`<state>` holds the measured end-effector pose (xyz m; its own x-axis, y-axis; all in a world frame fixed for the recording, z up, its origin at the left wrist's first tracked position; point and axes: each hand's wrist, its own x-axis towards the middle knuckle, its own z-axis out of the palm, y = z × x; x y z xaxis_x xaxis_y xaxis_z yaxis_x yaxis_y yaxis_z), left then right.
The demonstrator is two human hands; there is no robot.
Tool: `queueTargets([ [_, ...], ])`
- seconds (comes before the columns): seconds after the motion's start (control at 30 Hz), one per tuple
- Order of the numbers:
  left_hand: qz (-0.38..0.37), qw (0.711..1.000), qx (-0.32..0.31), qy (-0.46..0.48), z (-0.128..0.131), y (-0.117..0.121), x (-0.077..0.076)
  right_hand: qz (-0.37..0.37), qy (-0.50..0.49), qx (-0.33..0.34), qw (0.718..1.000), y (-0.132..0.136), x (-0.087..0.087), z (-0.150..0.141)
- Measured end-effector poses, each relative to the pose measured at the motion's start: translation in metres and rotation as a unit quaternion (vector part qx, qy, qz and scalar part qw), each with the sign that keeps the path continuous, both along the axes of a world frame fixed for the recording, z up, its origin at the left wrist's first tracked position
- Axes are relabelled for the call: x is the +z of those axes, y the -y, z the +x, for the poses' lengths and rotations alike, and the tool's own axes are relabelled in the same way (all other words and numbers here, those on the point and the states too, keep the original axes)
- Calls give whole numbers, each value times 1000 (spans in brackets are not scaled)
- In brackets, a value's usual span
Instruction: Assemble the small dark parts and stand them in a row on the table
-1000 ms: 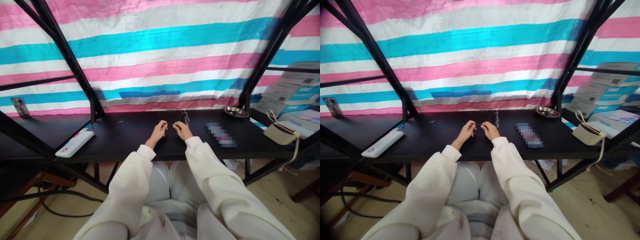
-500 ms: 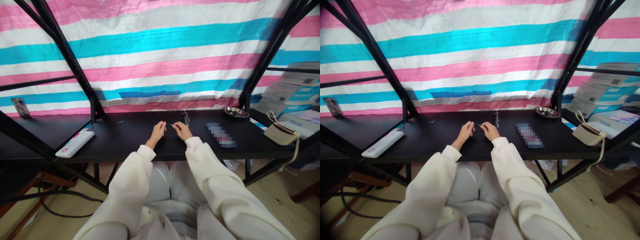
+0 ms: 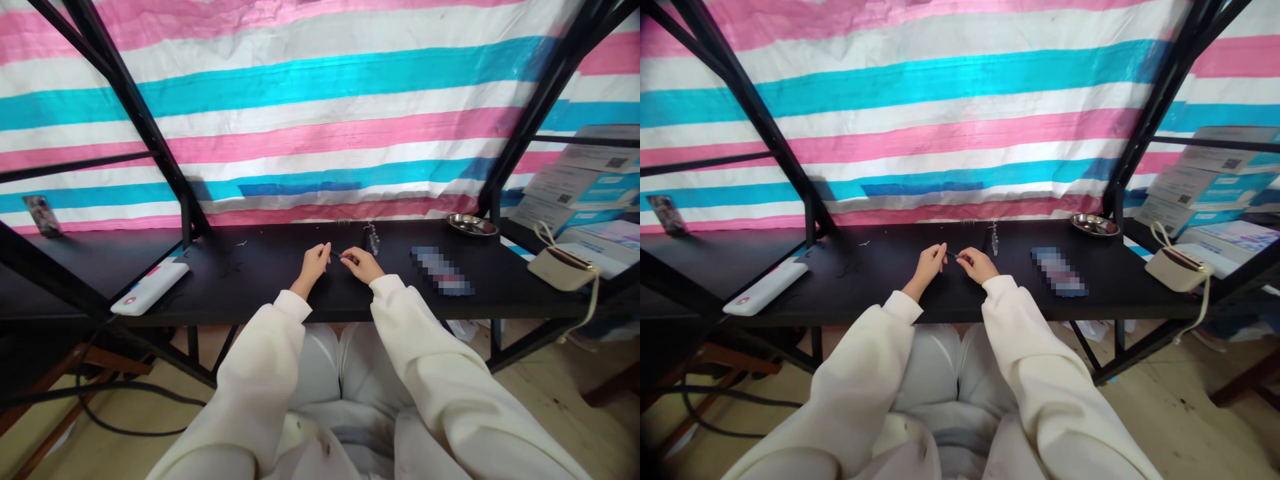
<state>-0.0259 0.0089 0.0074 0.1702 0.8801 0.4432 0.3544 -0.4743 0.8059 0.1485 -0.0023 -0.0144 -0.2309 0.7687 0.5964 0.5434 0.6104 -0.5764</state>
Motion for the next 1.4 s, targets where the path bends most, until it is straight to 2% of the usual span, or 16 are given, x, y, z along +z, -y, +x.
queueTargets([
  [0.2, -30, 997, -49, 50, 3, -3, -2, 25, 20, -13, 999, 0, 1, 1],
  [0.4, -65, 991, -98, 68, 5, -5, -5, 9, 23, -29, 999, 2, 3, 1],
  [0.47, -61, 992, -78, 75, 5, -6, -3, -6, 33, -34, 999, 3, 4, 1],
  [0.63, -48, 988, 27, 147, 2, -11, -1, -27, 32, -59, 997, 4, 5, 2],
  [0.7, -39, 987, 36, 154, 1, -14, -3, -26, 7, -78, 997, 4, 6, 5],
  [0.87, -52, 996, -9, 67, 5, -16, -10, -11, -52, -182, 982, 8, 10, 20],
  [0.93, -69, 997, -35, 6, 11, -17, -11, -37, -42, -240, 969, 9, 11, 29],
  [1.03, -93, 991, -51, -78, 29, -20, -9, -112, 5, -310, 944, 8, 9, 41],
  [1.17, -80, 986, -16, -144, 62, -26, -8, -180, 56, -356, 915, 7, 7, 47],
  [1.3, -59, 981, 42, -179, 89, -25, -9, -192, 85, -381, 901, 5, 6, 46],
  [1.4, -72, 973, 68, -210, 97, -20, -9, -196, 88, -389, 896, 3, 5, 45],
])
